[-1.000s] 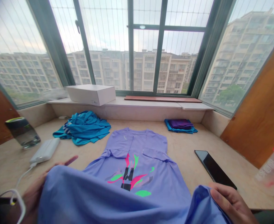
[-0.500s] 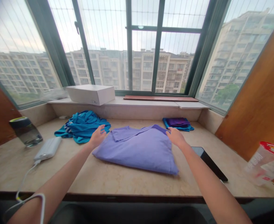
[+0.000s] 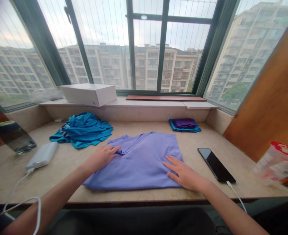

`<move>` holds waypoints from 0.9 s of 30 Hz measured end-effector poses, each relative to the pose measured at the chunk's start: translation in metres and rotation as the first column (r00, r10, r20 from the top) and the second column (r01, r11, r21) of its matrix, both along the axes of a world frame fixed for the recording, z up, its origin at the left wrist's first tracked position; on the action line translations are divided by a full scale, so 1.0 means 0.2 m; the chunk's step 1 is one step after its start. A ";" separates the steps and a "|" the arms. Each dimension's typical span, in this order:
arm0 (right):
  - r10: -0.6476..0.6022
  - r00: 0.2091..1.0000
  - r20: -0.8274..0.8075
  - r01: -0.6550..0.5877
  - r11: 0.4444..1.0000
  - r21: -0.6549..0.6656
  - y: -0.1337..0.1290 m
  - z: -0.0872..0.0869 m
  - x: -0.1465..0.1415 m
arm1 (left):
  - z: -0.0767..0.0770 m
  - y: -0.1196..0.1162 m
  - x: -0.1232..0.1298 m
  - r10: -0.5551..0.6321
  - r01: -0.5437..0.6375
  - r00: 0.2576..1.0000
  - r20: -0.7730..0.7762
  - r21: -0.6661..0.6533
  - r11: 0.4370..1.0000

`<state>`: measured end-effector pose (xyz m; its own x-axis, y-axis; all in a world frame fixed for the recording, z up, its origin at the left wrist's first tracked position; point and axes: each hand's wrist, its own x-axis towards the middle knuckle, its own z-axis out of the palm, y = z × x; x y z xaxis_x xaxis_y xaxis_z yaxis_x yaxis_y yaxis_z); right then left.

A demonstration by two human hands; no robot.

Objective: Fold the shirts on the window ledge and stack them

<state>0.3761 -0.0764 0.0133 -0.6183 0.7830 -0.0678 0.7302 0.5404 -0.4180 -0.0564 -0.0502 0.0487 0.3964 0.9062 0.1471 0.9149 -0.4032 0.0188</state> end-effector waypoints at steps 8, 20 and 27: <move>-0.002 0.999 -0.044 0.000 0.999 -0.038 -0.07 0.04 0.04 | 0.08 0.14 0.05 0.139 -0.107 0.940 0.312 -0.119 0.987; -0.002 1.000 -0.006 0.001 0.998 -0.069 -0.23 0.06 0.18 | 0.11 -0.08 0.01 0.020 0.000 0.831 0.556 -0.037 0.999; -0.016 0.993 -0.116 0.028 0.994 0.106 -0.35 -0.08 0.28 | -0.06 -0.61 -0.09 -0.114 0.172 0.939 0.326 -0.155 0.973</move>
